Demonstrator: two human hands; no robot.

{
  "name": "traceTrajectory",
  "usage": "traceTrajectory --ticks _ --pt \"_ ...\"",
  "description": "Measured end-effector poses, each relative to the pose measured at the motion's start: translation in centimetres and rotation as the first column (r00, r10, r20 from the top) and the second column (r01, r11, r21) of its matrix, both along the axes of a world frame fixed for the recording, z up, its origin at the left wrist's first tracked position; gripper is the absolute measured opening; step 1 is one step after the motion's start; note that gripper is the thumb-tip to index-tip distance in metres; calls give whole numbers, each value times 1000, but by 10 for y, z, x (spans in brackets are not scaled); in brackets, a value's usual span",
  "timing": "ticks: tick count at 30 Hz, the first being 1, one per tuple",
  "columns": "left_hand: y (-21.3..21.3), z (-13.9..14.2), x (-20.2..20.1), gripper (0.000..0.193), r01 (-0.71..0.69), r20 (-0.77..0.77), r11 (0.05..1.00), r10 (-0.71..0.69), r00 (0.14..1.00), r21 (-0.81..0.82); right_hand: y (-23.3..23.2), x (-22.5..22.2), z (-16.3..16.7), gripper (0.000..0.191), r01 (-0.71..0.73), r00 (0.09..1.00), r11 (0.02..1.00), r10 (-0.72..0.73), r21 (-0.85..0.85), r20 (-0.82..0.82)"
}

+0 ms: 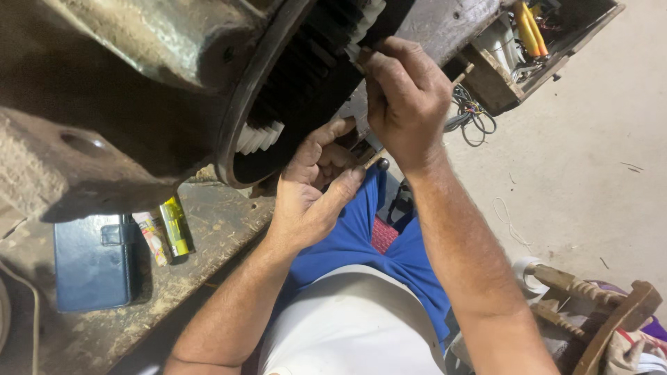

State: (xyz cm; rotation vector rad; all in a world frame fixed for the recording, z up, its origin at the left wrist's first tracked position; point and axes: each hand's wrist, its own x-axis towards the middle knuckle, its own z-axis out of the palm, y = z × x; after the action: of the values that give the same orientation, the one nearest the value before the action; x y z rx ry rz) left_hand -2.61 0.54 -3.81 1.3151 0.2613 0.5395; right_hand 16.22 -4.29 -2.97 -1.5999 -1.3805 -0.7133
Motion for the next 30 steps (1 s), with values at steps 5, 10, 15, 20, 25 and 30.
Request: traceTrajectory --ticks 5,10,15,20,25,30 --pt "1 1 1 53 12 18 1000 -12 1000 24 9 2 -1 19 1 1000 1000 -1 0 -6" --pt "1 2 0 48 12 -5 1000 -12 1000 4 10 -5 -4 14 2 979 996 15 84 -201" --pt "1 1 -2 44 34 -14 999 -34 999 4 12 -16 1 14 27 960 996 -2 86 -279" --pt "1 0 -2 42 37 -1 999 -37 999 10 12 -22 8 18 66 945 997 -52 31 -324" --pt "2 0 0 41 27 -65 999 -26 998 16 13 -20 10 19 22 948 999 -10 33 -317" --pt "3 0 1 40 26 -3 995 -26 1000 99 12 -19 15 17 22 966 1000 -22 -1 -258"
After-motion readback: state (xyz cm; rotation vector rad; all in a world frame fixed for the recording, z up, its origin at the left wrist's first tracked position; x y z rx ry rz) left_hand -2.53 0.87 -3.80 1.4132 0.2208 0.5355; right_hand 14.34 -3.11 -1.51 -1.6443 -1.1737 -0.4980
